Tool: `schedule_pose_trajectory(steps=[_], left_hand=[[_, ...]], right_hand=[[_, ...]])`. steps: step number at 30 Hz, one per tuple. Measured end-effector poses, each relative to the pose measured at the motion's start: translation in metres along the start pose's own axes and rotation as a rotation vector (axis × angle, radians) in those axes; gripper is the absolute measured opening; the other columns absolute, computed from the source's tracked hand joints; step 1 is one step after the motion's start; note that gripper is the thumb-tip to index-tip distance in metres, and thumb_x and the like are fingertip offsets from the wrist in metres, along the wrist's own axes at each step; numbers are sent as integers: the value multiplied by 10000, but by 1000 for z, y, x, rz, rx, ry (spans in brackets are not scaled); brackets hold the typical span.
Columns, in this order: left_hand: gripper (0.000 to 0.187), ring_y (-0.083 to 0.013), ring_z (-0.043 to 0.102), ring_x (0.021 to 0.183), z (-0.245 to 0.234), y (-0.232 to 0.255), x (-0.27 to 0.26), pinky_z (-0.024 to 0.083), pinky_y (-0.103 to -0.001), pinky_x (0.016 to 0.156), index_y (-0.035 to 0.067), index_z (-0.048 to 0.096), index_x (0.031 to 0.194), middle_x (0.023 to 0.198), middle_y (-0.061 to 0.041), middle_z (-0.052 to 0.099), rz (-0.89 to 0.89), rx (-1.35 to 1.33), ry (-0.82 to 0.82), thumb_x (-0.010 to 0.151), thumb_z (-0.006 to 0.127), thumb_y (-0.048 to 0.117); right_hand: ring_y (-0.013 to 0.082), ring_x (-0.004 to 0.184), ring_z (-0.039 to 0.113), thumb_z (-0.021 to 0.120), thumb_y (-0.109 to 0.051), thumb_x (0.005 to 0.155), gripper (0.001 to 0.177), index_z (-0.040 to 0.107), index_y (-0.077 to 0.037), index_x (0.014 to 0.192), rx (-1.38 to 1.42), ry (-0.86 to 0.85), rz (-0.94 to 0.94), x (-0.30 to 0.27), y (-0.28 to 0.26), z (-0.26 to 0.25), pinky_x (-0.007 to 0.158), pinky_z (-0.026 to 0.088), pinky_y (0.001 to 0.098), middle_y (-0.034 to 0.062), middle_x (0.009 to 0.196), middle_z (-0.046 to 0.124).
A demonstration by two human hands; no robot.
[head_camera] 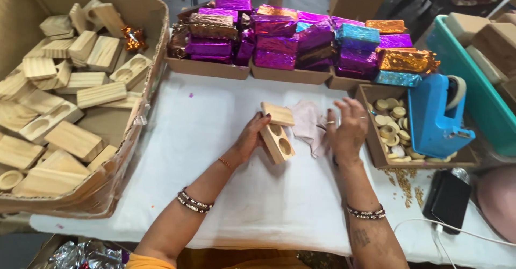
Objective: The person wraps an object in purple foil, then takes wooden blocks from a cardboard box and wipes each one with a cloth before placing them into a small wooden container.
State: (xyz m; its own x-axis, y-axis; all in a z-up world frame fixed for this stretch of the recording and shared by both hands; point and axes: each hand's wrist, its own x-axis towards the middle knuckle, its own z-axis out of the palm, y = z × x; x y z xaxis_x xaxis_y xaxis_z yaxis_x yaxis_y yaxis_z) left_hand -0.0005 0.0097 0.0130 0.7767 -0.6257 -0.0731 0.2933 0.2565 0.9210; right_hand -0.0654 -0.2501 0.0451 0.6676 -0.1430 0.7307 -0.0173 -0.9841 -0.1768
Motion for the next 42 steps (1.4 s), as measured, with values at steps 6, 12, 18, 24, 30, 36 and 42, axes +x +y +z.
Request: schedule_pose_trajectory(steps=[6, 12, 18, 24, 30, 36, 42], left_hand=[[490, -173, 664, 1121, -4, -7, 2, 594, -385, 956, 86, 485, 1357, 1231, -106, 621, 35, 41, 114, 957, 530, 365], [548, -180, 635, 1150, -11, -24, 13, 534, -312, 1009, 64, 452, 1380, 1271, -96, 631, 161, 192, 298, 882, 669, 140], [681, -192, 654, 1174, -4, -6, 0, 573, -309, 952, 59, 455, 1408, 1301, -103, 651, 225, 724, 480, 818, 759, 208], [752, -191, 679, 1122, -13, -9, 4, 600, -300, 907, 30, 492, 1408, 1317, -114, 640, 243, 826, 514, 780, 834, 261], [846, -220, 667, 1138, -17, -16, 8, 599, -308, 902, 39, 381, 1499, 1375, -147, 564, 242, 882, 504, 804, 808, 263], [854, -269, 561, 1248, -8, -9, 0, 515, -376, 1012, 88, 348, 1509, 1380, -131, 562, 231, 1040, 513, 819, 800, 308], [856, -265, 565, 1246, -13, -11, 4, 522, -375, 1001, 101, 329, 1510, 1359, -128, 573, 219, 1043, 503, 825, 797, 311]], right_hand=[[263, 1312, 553, 719, -210, 961, 229, 738, -142, 1178, -276, 42, 217, 7, 50, -13, 1160, 355, 524, 91, 1321, 659], [288, 1294, 540, 701, -307, 1010, 288, 726, -108, 1217, -296, -80, 272, 0, 70, 12, 1123, 323, 530, 124, 1289, 673], [290, 1332, 513, 743, -356, 893, 320, 748, -147, 1134, -299, -256, 191, -4, 34, 19, 1135, 273, 604, 72, 1240, 695], [296, 1398, 495, 750, -269, 913, 264, 742, -151, 1148, -177, -77, 129, -8, 37, 12, 1208, 232, 635, 67, 1272, 698], [300, 1433, 436, 820, -278, 872, 602, 539, -152, 1389, -476, 129, 182, 12, 67, -48, 1184, 296, 560, 97, 1424, 544], [411, 1477, 338, 952, -437, 843, 1194, 169, -46, 1655, -325, 235, 609, -13, 154, -96, 1220, 271, 545, 252, 1603, 372], [437, 1391, 465, 955, -361, 752, 1238, 142, -73, 1640, -154, 49, 781, -34, 183, -93, 1113, 401, 527, 259, 1610, 387]])
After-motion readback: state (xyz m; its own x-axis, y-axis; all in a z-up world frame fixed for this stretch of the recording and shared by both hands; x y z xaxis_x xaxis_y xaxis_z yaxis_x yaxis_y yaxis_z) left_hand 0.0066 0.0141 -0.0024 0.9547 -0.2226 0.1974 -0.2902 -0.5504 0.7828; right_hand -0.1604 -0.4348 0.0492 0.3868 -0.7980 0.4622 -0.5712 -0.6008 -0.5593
